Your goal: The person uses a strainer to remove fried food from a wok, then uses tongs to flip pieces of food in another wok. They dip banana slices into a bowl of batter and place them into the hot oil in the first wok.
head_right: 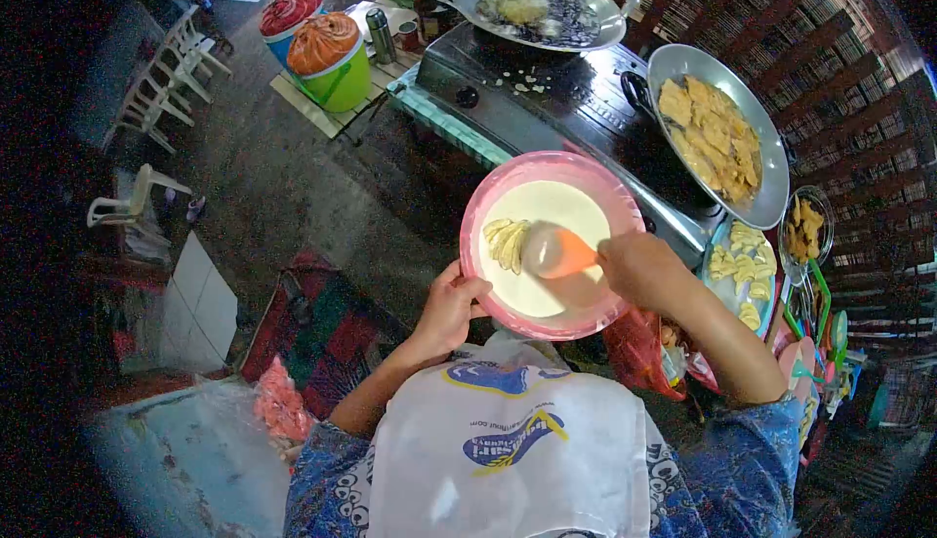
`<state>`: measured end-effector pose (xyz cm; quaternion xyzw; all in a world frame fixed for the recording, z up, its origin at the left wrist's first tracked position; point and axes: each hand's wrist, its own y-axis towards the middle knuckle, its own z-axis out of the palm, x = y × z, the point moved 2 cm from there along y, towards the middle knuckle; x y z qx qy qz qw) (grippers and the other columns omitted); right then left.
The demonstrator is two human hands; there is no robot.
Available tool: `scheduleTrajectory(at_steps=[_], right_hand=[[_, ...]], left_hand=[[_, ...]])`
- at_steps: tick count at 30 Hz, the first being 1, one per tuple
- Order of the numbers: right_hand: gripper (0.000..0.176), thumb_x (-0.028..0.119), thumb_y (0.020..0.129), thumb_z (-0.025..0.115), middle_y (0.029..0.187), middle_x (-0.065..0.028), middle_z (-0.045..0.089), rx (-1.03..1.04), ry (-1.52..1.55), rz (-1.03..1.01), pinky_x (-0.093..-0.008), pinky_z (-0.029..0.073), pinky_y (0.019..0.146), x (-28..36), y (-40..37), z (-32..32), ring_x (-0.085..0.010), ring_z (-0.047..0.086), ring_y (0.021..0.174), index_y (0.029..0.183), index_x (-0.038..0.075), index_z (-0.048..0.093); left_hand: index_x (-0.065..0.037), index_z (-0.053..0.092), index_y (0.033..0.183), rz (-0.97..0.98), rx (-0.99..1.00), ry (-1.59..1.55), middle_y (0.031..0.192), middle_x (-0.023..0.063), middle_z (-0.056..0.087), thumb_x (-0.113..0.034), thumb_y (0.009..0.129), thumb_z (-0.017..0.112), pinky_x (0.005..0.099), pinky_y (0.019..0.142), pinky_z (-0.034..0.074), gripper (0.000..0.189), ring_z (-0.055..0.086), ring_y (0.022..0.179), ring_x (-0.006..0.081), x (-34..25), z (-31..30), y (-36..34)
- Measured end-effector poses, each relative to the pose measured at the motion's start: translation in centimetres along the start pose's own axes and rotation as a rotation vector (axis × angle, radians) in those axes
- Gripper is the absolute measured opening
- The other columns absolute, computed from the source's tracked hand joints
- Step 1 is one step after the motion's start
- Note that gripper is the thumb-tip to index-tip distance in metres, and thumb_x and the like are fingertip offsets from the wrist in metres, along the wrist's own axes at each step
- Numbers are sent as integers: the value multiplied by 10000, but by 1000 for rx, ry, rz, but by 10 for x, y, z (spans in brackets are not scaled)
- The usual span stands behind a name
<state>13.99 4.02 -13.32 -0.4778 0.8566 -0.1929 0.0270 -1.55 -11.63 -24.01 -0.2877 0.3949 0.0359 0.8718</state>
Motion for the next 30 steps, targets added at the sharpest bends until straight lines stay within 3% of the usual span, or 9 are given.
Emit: scheduleTrajectory(at_steps=[2, 4, 8, 10, 12, 20, 30], right_hand=[[157, 159, 728, 485, 651, -188, 560, -61, 65, -5, -421, 449, 582, 17, 7, -17, -336, 563, 651, 686, 39, 577], [158, 168, 730, 503, 645, -170, 569, -103, -120, -1, -400, 458, 575, 29, 7, -32, -320, 572, 645, 686, 44, 591], [194, 208, 738, 524, 648, -144, 582, 144, -232, 0, -382, 460, 556, 27, 7, -14, -290, 583, 625, 667, 48, 608], [188, 226, 733, 529, 648, -142, 581, 125, -229, -46, -388, 460, 556, 37, 13, -14, -288, 581, 617, 686, 62, 608], [171, 234, 738, 522, 663, -137, 583, -67, -25, -53, -393, 460, 562, 44, 21, -22, -283, 579, 616, 716, 88, 609], [141, 254, 735, 524, 706, -80, 575, -307, -302, 66, -364, 449, 541, 17, 46, -21, -246, 579, 645, 795, 140, 582], [194, 304, 745, 518, 696, -80, 590, -237, -101, 84, -378, 446, 556, 14, 47, -3, -259, 572, 639, 823, 158, 619]], left_hand=[[-40, 480, 991, -2, 0, -4, 902, 58, 555, -3, 719, 489, 325, 679, 498, 274, 561, 792, 145, -2, -4, 0], [-43, 482, 980, -2, 14, -45, 892, 53, 557, -8, 720, 494, 320, 670, 501, 263, 562, 773, 142, -3, -8, 0], [-50, 482, 981, -7, -4, -12, 882, 47, 558, -12, 717, 502, 314, 653, 501, 267, 565, 751, 141, -3, -20, 4], [-56, 484, 977, -6, -11, 26, 871, 46, 558, -19, 712, 511, 308, 628, 502, 269, 568, 733, 138, -2, -24, 6], [-57, 485, 975, -13, -19, 43, 868, 46, 558, -22, 710, 515, 300, 615, 501, 269, 568, 730, 136, -5, -26, 6], [-59, 487, 968, 3, -11, 36, 862, 46, 557, -31, 708, 520, 286, 594, 498, 264, 568, 720, 132, -13, -30, 4], [-64, 499, 940, -16, 9, 52, 836, 33, 556, -38, 703, 520, 258, 586, 491, 239, 562, 699, 116, -21, -32, 1]])
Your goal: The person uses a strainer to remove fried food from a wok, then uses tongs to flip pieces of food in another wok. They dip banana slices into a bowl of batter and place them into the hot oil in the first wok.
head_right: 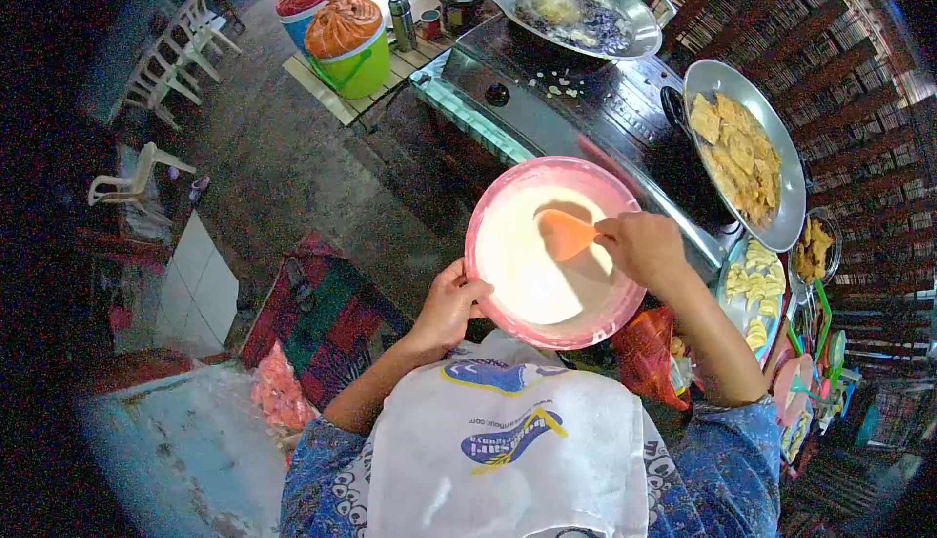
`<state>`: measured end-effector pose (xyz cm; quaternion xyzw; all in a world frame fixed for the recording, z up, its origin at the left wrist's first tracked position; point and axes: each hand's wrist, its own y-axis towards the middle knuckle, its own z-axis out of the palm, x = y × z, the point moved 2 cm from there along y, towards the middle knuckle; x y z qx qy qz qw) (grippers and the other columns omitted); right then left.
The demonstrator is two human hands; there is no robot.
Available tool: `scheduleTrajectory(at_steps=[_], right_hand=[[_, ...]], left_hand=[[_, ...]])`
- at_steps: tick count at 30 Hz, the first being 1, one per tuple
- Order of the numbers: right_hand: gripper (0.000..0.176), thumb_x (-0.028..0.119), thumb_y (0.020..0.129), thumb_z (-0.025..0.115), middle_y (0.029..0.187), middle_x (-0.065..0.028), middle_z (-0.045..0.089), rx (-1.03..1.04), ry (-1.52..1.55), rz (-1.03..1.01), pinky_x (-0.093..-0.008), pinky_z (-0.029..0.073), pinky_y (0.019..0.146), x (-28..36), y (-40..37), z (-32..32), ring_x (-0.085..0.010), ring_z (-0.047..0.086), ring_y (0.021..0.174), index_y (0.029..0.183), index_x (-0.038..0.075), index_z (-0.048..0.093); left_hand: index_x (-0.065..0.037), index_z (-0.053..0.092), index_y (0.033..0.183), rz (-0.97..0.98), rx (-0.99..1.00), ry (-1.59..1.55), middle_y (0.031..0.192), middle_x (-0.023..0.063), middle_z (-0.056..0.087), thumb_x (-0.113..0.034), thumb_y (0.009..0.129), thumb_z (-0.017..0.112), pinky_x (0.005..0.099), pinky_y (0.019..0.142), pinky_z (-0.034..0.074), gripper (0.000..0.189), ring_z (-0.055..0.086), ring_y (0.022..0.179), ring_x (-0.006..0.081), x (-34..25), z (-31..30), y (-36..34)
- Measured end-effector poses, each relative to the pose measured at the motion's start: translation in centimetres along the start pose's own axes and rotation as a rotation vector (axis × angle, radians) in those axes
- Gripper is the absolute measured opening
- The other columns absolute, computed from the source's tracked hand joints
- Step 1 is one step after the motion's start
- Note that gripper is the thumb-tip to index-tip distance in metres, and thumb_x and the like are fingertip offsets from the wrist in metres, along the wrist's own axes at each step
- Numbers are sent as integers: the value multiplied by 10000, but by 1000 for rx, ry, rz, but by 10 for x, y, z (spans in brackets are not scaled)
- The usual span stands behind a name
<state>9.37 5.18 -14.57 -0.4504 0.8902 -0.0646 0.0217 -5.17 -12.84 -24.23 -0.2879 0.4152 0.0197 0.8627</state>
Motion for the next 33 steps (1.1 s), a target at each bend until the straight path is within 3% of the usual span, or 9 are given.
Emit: scheduleTrajectory(at_steps=[2, 7, 9, 13, 15, 22, 25, 27, 33], right_hand=[[229, 302, 743, 529, 754, -84, 599, 156, -33, 34, -349, 453, 590, 8, 1, -2, -258, 573, 672, 875, 140, 623], [209, 326, 761, 498, 689, -108, 589, 97, 39, 29, -392, 451, 572, 13, -2, -3, -277, 574, 641, 855, 182, 616], [222, 320, 754, 510, 697, -113, 593, 195, 104, 50, -396, 451, 593, 19, 1, 9, -279, 576, 651, 867, 162, 618], [225, 308, 744, 528, 704, -120, 596, 142, 252, 60, -391, 452, 613, 25, 0, 17, -278, 577, 654, 860, 142, 624], [214, 255, 732, 569, 689, -117, 597, 126, 295, 58, -335, 446, 553, 28, -1, 21, -245, 575, 595, 883, 114, 625], [226, 258, 739, 559, 733, -148, 596, 126, 572, 61, -351, 445, 605, 23, 10, 38, -283, 575, 646, 884, 97, 622], [228, 224, 739, 577, 718, -142, 601, 142, 627, 88, -316, 438, 580, 23, 18, 32, -229, 576, 601, 901, 69, 613], [206, 151, 749, 586, 673, -84, 599, 118, 769, 115, -236, 406, 531, 20, 24, 25, -84, 499, 570, 899, 12, 605], [220, 180, 742, 594, 668, -82, 599, 12, 867, 86, -236, 416, 567, -17, 62, -3, -79, 502, 590, 888, 17, 607]], left_hand=[[-65, 499, 937, -1, 5, 15, 832, 32, 556, -41, 701, 522, 260, 585, 491, 238, 561, 699, 115, -1, 0, 2], [-64, 501, 933, -3, -25, 20, 833, 31, 556, -42, 700, 522, 280, 594, 497, 236, 563, 701, 119, 0, 0, 5], [-63, 501, 940, -5, -20, 15, 837, 32, 557, -42, 701, 520, 282, 595, 498, 241, 564, 704, 121, 2, 0, 6], [-59, 499, 959, 0, -41, -5, 847, 37, 560, -39, 705, 513, 290, 597, 501, 255, 566, 710, 125, -2, 0, 6], [-59, 499, 960, -8, -41, 0, 851, 38, 560, -38, 706, 512, 288, 595, 502, 254, 566, 710, 125, -2, -3, 6], [-48, 496, 954, 11, -59, 26, 870, 52, 560, -27, 711, 499, 300, 601, 513, 245, 570, 726, 133, -11, -18, 9], [-44, 496, 954, 9, -50, 6, 878, 58, 558, -18, 713, 489, 320, 621, 514, 242, 570, 745, 146, -26, -21, 8], [-45, 495, 955, 17, -49, 0, 882, 60, 558, -16, 711, 491, 328, 628, 514, 245, 570, 753, 155, -32, -23, 14], [-49, 493, 959, 75, -73, 34, 890, 64, 556, -15, 696, 504, 347, 641, 512, 265, 572, 766, 172, -82, -16, 38]])
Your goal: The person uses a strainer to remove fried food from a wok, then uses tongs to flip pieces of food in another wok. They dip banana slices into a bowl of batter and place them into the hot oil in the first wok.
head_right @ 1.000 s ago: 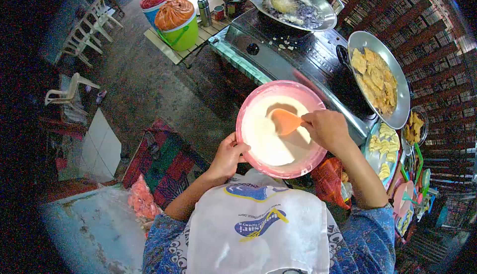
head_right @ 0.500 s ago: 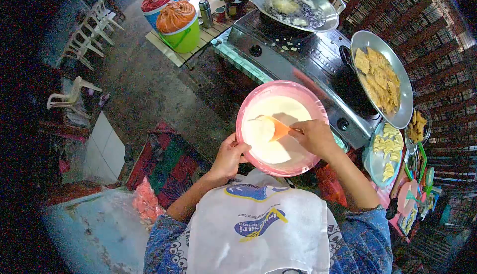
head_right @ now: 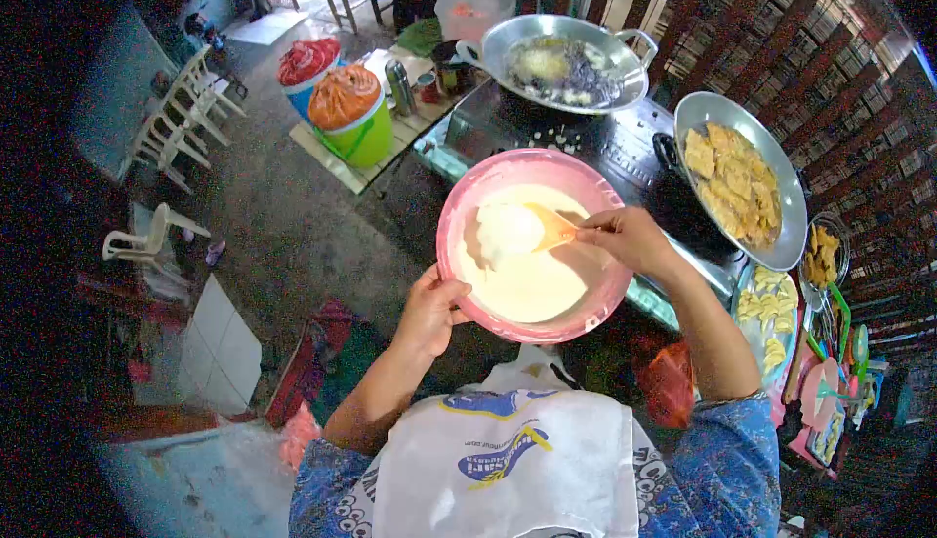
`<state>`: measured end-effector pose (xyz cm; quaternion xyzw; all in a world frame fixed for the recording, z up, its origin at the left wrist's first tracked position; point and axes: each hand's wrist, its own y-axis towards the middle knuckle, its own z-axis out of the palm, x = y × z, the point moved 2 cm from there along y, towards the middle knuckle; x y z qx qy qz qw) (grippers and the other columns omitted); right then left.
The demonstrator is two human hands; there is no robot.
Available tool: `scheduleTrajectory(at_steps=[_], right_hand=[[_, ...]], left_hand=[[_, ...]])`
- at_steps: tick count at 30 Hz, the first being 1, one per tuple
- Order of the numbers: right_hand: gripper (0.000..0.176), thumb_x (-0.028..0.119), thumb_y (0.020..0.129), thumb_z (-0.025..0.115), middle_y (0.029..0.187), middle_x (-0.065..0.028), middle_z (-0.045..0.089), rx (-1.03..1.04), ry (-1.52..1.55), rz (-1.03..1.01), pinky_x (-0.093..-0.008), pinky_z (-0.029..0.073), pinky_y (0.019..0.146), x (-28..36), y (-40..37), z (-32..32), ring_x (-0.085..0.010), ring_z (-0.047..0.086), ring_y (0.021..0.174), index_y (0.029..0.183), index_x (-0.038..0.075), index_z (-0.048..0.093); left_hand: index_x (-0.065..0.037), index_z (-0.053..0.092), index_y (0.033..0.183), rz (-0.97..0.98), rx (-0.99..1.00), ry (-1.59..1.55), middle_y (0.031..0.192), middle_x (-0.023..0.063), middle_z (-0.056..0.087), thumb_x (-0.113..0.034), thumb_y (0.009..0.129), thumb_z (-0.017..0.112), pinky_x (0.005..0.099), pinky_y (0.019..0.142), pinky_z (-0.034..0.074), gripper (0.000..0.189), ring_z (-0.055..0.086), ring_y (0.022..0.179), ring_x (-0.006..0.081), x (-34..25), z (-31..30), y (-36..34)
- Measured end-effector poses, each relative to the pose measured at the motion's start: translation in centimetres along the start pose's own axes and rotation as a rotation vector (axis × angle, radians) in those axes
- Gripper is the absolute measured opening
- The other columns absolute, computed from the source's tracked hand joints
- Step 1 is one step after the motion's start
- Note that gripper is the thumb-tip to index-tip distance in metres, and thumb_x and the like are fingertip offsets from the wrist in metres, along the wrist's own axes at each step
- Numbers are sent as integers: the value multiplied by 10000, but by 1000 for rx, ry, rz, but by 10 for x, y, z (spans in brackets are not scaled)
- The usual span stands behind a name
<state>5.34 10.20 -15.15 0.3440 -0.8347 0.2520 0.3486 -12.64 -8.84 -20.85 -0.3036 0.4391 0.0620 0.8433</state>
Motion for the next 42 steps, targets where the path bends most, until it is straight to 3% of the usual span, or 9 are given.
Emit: scheduleTrajectory(at_steps=[5, 9, 10, 17, 20, 24, 30, 37, 42], right_hand=[[233, 154, 770, 576, 769, 3, 581, -1, 199, 23, -191, 410, 629, 22, 45, -62, -49, 489, 704, 924, -21, 591], [223, 211, 770, 577, 604, 55, 482, -37, 99, 71, -178, 303, 465, 22, 91, -117, -23, 389, 532, 885, 23, 615], [204, 263, 767, 576, 505, 71, 405, -50, 102, 24, -191, 192, 386, 10, 107, -129, -20, 278, 427, 852, 86, 634], [273, 277, 704, 602, 577, -21, 538, -178, -146, 134, -246, 369, 452, -28, 183, -158, -99, 465, 491, 848, 47, 636], [278, 298, 680, 584, 688, -104, 600, -147, -586, 55, -307, 457, 576, -37, 207, -155, -190, 572, 613, 813, 60, 638], [241, 276, 662, 568, 771, -139, 602, -271, -891, 137, -364, 472, 623, -28, 218, -146, -292, 582, 700, 809, 99, 641], [130, 132, 665, 509, 681, -124, 602, -437, -1245, -61, -348, 476, 566, 19, 206, -133, -246, 602, 655, 630, 60, 611], [142, 211, 683, 539, 628, -89, 575, -542, -1283, -234, -371, 460, 535, 18, 208, -116, -254, 586, 627, 643, 84, 590], [215, 199, 722, 472, 732, -158, 596, -516, -897, -16, -388, 465, 602, 4, 186, -132, -307, 583, 670, 712, 45, 622]], left_hand=[[-41, 489, 923, 88, 31, -123, 863, 54, 547, -10, 702, 507, 315, 631, 502, 224, 564, 749, 148, -51, 23, 22], [-24, 478, 958, 121, 17, -103, 887, 65, 540, -1, 699, 504, 325, 637, 503, 261, 563, 763, 159, -70, 28, 44], [-24, 478, 958, 127, 23, -101, 887, 65, 540, -1, 699, 504, 325, 637, 503, 261, 563, 763, 159, -71, 27, 48], [-2, 433, 1059, 121, -28, -92, 973, 108, 540, -29, 724, 465, 338, 670, 512, 337, 578, 809, 198, -47, 0, 51], [2, 457, 1019, 91, -115, -122, 922, 93, 538, -16, 711, 470, 320, 633, 528, 309, 574, 765, 173, -39, -5, 50], [-3, 460, 1014, 88, -138, -124, 923, 89, 538, -22, 716, 473, 322, 634, 528, 299, 574, 764, 167, -31, -11, 50], [-11, 456, 1023, 102, -118, -163, 935, 80, 538, -23, 722, 481, 340, 655, 520, 302, 567, 798, 170, -28, -10, 50], [-9, 423, 1070, 105, -81, -192, 973, 110, 536, -21, 704, 484, 369, 691, 508, 372, 571, 832, 212, -24, -8, 46], [-10, 425, 1066, 97, -83, -151, 976, 109, 535, -19, 707, 476, 376, 690, 508, 362, 569, 838, 217, -20, -8, 33]])
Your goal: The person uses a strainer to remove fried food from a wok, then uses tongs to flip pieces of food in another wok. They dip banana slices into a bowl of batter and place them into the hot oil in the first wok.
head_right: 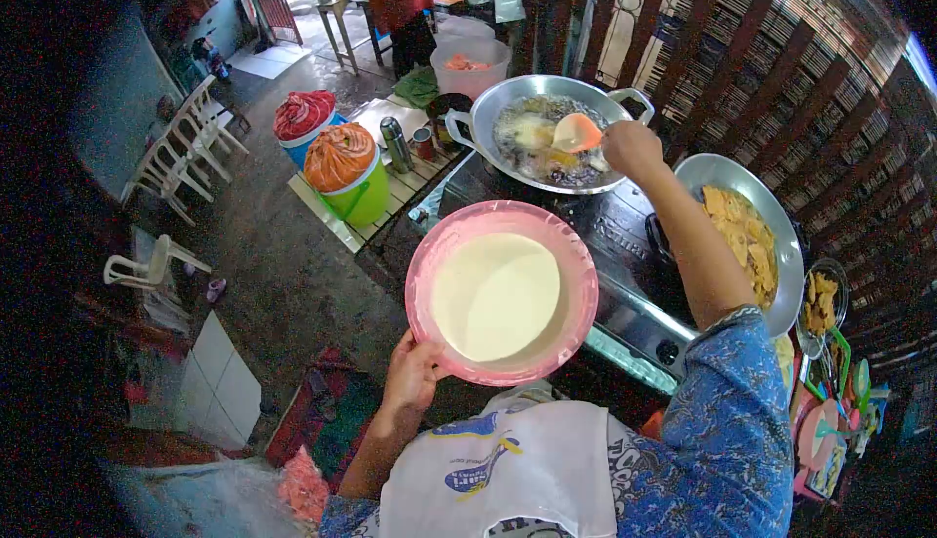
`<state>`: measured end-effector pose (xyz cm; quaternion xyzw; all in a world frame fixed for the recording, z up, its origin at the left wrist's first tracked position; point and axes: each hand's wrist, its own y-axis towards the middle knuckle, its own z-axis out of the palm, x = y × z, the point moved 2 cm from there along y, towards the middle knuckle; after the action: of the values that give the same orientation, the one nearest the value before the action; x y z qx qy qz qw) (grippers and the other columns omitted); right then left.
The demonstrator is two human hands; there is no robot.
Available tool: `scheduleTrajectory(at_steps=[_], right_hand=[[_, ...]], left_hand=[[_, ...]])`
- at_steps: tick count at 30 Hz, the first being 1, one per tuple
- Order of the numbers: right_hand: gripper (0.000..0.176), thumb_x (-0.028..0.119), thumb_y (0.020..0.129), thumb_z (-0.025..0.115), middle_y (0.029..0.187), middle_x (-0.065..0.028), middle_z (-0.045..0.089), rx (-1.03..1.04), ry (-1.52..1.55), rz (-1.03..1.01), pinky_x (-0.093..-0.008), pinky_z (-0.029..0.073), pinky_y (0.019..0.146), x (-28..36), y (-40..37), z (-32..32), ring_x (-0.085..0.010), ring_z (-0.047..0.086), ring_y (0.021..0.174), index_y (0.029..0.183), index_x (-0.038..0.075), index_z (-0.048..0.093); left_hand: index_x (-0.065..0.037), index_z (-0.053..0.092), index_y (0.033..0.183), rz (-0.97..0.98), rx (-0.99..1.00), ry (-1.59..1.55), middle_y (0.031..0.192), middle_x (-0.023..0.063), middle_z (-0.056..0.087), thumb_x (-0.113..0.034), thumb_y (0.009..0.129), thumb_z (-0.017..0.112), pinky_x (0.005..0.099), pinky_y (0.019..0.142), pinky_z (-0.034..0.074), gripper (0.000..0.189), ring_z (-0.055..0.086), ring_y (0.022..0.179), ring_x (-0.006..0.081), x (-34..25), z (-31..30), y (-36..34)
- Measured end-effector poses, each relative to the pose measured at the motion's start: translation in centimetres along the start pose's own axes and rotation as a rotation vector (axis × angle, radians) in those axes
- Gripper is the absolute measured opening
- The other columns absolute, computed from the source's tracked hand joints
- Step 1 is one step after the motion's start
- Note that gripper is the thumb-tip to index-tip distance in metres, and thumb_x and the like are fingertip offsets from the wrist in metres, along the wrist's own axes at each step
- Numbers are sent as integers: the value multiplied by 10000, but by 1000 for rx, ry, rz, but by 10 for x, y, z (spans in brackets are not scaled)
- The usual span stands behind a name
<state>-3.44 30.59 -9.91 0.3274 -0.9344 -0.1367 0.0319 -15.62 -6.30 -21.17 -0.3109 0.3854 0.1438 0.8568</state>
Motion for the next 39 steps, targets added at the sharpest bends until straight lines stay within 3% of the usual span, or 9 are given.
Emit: scheduleTrajectory(at_steps=[7, 13, 16, 19, 23, 27, 31, 37, 39], right_hand=[[227, 229, 751, 481, 813, -162, 588, 78, 536, 45, -376, 447, 660, -4, -112, -50, -309, 567, 737, 877, 93, 612], [257, 170, 647, 588, 698, -33, 574, -10, 147, -283, -320, 410, 597, 42, -248, -54, -188, 549, 648, 902, 156, 608], [263, 217, 659, 587, 755, 3, 578, -4, 2, -306, -301, 365, 623, 44, -298, -24, -155, 539, 722, 915, 161, 597], [277, 202, 666, 599, 809, -4, 581, 56, 274, -174, -309, 362, 663, 40, -333, -30, -157, 534, 762, 937, 145, 587], [257, 112, 674, 592, 835, -93, 583, -115, 526, 57, -346, 403, 687, -22, -368, -58, -245, 541, 808, 931, 96, 593], [247, 112, 695, 535, 836, -154, 576, -193, 295, 495, -381, 434, 679, -147, -427, -38, -300, 554, 774, 936, 115, 590], [280, 50, 687, 489, 938, -140, 575, 114, 138, 909, -366, 400, 791, -257, -499, -23, -277, 533, 895, 948, 65, 588], [346, 54, 656, 518, 925, -124, 579, 191, -71, 493, -357, 325, 882, -311, -538, 8, -257, 516, 935, 996, 100, 566], [380, 36, 626, 536, 915, -136, 567, 163, -75, 502, -355, 363, 842, -325, -538, 20, -266, 520, 915, 1001, 96, 554]], left_hand=[[-10, 446, 1038, -22, 81, 19, 954, 99, 538, -4, 713, 462, 356, 677, 511, 325, 572, 810, 196, 7, -2, -32], [-11, 456, 1029, -99, 135, 56, 953, 89, 531, 3, 709, 468, 341, 706, 498, 320, 559, 826, 185, 27, 5, -59], [-14, 443, 1042, -155, 160, 69, 972, 87, 522, 7, 707, 469, 350, 725, 489, 336, 549, 852, 188, 46, 8, -71], [-21, 424, 1061, -207, 204, 75, 993, 86, 514, 10, 709, 469, 361, 734, 485, 356, 542, 873, 192, 66, 11, -83], [-28, 419, 1064, -272, 247, 65, 1002, 85, 512, 15, 718, 464, 358, 745, 479, 352, 529, 903, 198, 92, 17, -100], [-28, 426, 1062, -265, 243, 98, 1006, 88, 510, 8, 721, 465, 355, 763, 471, 345, 526, 909, 204, 121, 27, -113], [-28, 426, 1061, -241, 331, 68, 1015, 90, 507, 4, 724, 482, 366, 787, 463, 343, 520, 930, 210, 145, 53, -131], [-30, 425, 1061, -237, 320, 45, 1030, 94, 503, -17, 736, 501, 371, 800, 459, 334, 521, 933, 210, 188, 80, -151], [-31, 427, 1060, -236, 322, 36, 1032, 93, 503, -22, 739, 501, 370, 798, 459, 329, 523, 929, 208, 200, 84, -153]])
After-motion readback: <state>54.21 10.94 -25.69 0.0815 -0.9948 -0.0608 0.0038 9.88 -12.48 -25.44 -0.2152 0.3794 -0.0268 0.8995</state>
